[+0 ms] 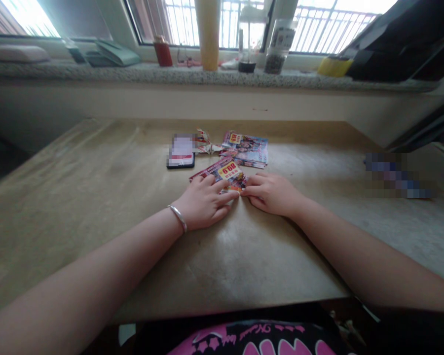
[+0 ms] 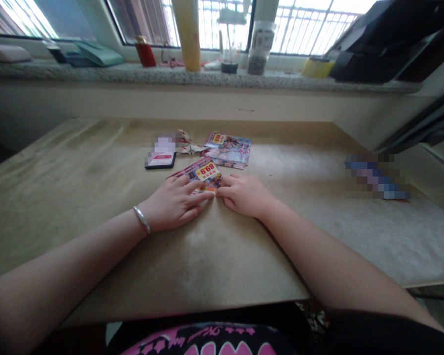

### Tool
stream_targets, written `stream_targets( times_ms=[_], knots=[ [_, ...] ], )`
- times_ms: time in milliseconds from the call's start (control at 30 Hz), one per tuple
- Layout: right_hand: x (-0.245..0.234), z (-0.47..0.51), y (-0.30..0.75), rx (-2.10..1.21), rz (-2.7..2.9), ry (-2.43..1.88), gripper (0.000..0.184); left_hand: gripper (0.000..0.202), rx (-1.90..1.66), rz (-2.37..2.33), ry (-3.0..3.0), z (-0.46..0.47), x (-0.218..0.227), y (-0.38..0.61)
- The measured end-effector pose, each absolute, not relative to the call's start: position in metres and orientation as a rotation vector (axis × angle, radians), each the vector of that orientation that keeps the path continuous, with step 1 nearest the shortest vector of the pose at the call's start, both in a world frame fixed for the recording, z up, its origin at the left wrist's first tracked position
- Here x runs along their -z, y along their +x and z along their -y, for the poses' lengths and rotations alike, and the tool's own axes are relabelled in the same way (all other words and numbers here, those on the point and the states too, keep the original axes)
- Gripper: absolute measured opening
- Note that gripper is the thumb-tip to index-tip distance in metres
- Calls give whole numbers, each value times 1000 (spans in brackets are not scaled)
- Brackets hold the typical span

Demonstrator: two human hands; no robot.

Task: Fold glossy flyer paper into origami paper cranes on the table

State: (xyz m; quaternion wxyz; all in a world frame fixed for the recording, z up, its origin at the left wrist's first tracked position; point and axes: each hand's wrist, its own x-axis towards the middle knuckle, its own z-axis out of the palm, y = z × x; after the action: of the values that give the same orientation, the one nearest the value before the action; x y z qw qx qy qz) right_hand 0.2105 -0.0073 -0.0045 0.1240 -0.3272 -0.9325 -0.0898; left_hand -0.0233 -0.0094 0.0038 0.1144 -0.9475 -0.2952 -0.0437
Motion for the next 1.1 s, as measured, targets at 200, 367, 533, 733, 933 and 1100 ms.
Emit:
stream_targets(
  times_ms=[200,367,533,733,933,1100],
  knots=[
    [5,8,211,226,2714,-973,25,38,132,821,-2809,6,-3,-29],
    [5,8,211,232,2721,-986,24,36,151,752,-2874,-2,-3,-35],
    [5,8,212,242,2715,-996,24,34,166,700,-2911,-6,-5,-39],
    [7,7,213,237,2720,-968,24,33,176,627,-2937,-10,-6,-43],
    [7,8,213,230,2719,-993,25,30,161,599,-2930,-15,-3,-45],
    [6,8,213,226,2716,-989,25,29,199,556,-2929,-17,-2,-46]
  ],
)
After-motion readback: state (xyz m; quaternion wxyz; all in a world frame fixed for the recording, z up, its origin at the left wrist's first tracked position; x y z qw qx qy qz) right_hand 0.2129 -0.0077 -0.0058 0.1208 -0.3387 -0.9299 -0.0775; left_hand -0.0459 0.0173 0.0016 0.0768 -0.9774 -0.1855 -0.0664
